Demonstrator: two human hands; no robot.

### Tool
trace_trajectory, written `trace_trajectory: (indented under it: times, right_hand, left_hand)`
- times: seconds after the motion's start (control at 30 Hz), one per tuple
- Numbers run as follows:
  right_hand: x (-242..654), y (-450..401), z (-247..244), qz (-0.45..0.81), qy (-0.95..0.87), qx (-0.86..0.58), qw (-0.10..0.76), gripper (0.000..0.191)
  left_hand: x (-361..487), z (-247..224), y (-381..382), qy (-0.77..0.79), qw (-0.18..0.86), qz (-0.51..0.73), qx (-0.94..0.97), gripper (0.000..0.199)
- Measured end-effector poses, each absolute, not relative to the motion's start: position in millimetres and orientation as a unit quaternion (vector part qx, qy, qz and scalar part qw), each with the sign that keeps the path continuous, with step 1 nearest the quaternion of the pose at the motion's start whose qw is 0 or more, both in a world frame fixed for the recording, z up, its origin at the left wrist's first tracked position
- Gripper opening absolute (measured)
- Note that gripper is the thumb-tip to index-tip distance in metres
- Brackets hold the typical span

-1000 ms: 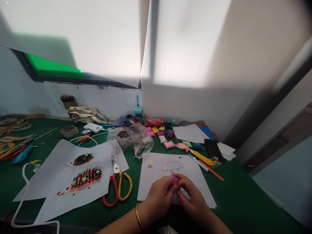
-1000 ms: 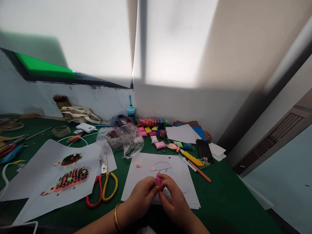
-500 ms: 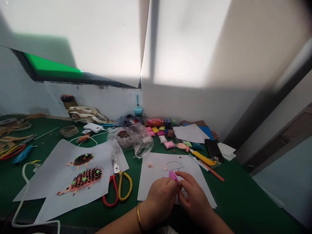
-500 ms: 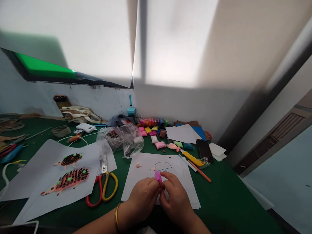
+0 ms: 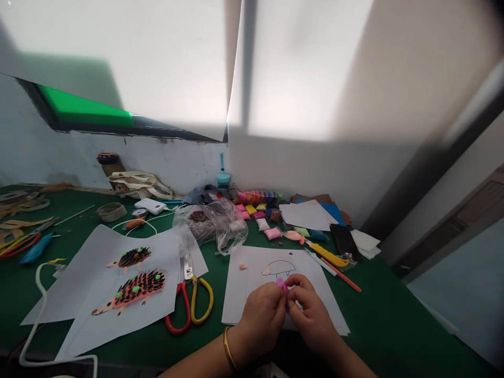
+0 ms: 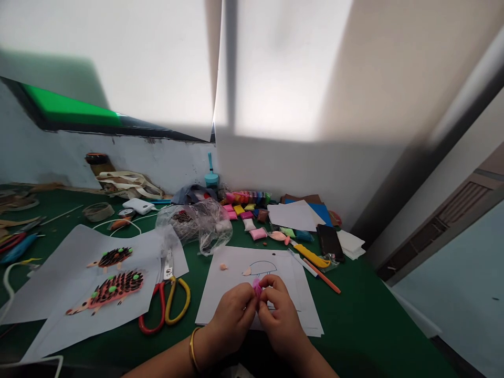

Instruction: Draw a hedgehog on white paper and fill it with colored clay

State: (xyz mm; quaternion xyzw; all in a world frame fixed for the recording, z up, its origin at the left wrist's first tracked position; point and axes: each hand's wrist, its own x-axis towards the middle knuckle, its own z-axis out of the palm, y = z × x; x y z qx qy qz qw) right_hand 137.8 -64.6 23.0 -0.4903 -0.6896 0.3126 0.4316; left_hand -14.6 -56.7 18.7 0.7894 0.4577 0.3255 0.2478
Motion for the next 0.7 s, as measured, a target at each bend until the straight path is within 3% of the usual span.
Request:
trace_trajectory:
  times: [0.13, 0.33, 0.7]
  right_hand:
    - [138, -61, 23, 0.329, -0.686, -0.486, 0.430, 0.020]
    - [147, -63, 30, 0.261, -0.768, -0.465, 0.356, 0.013]
    - [138, -69, 37, 0.262, -0.737, -0.517, 0.347, 0.019]
  left_hand:
    - [-15, 19, -55, 0.466, 0.224, 0.315, 0.796, 0.027]
    - [-16, 25, -53, 0.416, 0.152, 0.254, 0.860, 0.017]
    - [-16, 26, -55, 0.439, 0.162, 0.273, 0.841, 0.018]
